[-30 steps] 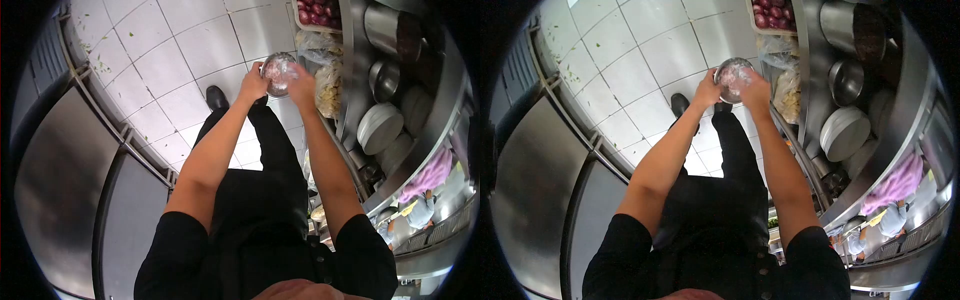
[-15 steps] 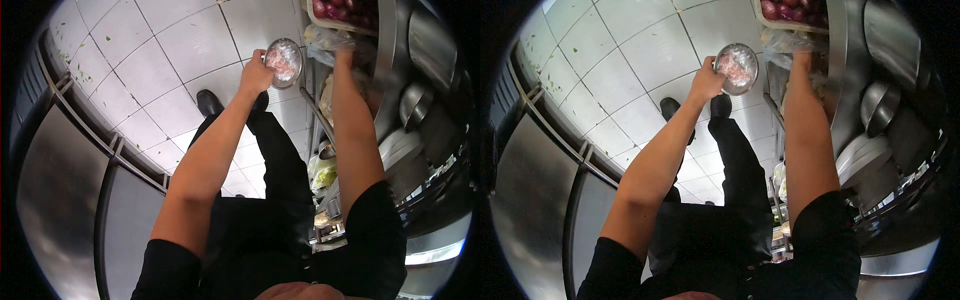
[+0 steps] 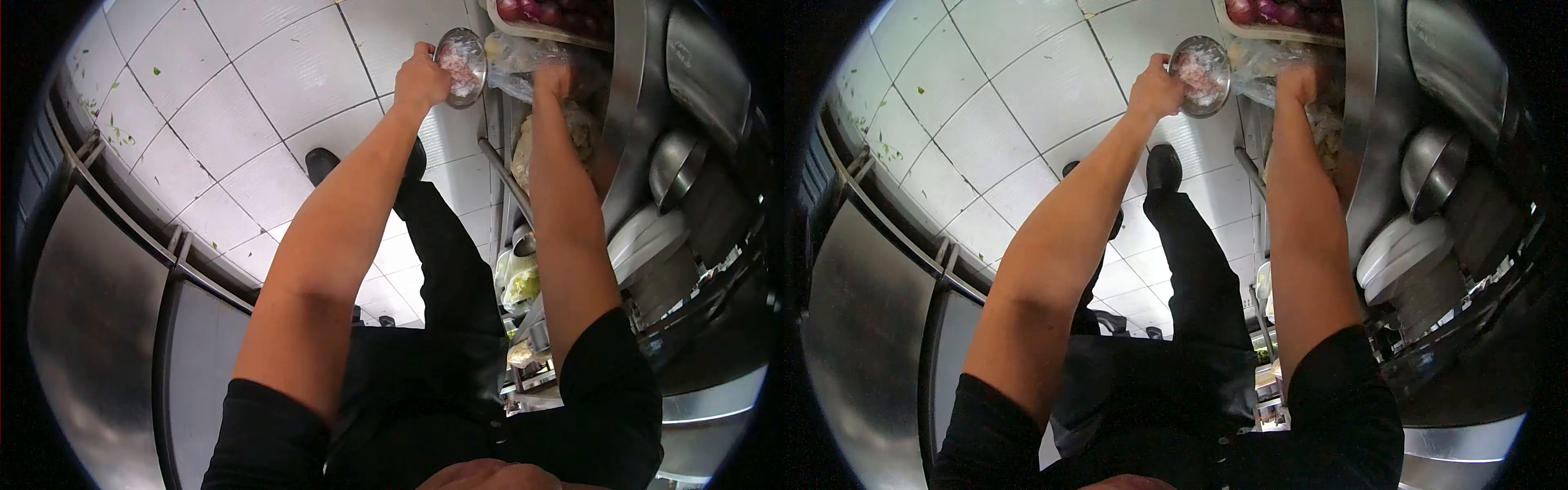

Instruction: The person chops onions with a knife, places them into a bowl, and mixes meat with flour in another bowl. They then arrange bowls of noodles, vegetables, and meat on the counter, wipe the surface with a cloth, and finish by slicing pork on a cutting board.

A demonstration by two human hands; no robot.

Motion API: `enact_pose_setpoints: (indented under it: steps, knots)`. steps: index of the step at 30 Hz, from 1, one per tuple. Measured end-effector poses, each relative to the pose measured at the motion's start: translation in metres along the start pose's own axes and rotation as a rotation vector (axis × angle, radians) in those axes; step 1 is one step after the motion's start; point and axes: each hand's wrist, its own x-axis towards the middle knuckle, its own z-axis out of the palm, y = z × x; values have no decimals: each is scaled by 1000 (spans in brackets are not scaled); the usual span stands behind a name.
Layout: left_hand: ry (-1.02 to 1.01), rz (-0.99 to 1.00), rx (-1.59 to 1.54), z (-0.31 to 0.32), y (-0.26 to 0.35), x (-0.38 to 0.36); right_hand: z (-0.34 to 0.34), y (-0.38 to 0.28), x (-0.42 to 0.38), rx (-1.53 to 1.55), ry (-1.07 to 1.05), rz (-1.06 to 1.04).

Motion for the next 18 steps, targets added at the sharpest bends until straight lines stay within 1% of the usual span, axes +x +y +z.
enact_pose_setpoints:
  steps: [1, 2, 4, 5, 7, 10, 12, 14, 15, 17, 18]
  knots:
    - [2, -1, 3, 2, -2, 2, -45, -36, -29, 192, 40, 81]
    - [-8, 2, -26, 3, -5, 3, -37, -34, -18, 196, 38, 80]
    - [-18, 1, -51, 1, -8, 3, -17, -30, 9, 114, -137, -74]
    - [-25, -2, -51, -1, -7, 1, -12, -28, 8, 115, -139, -74]
    - [-32, -3, -56, 0, -5, -2, -23, -31, -7, 228, -107, 201]
    - [-14, 7, -86, -1, 1, -5, -42, -19, -45, 164, -127, 252]
    - [-14, 4, -10, -5, 9, -10, -64, -18, -83, 271, -69, 378]
    - [-7, 22, -7, -6, 10, -14, -114, -47, -147, 1174, 136, 562]
    - [-1, 36, -1, -7, 11, -14, -115, -54, -166, 1176, 139, 558]
    - [-13, 51, 11, -9, 9, -12, -100, -55, -195, 1439, -46, 126]
    - [-26, 62, 25, -7, 5, -11, -96, -54, -198, 1438, -47, 128]
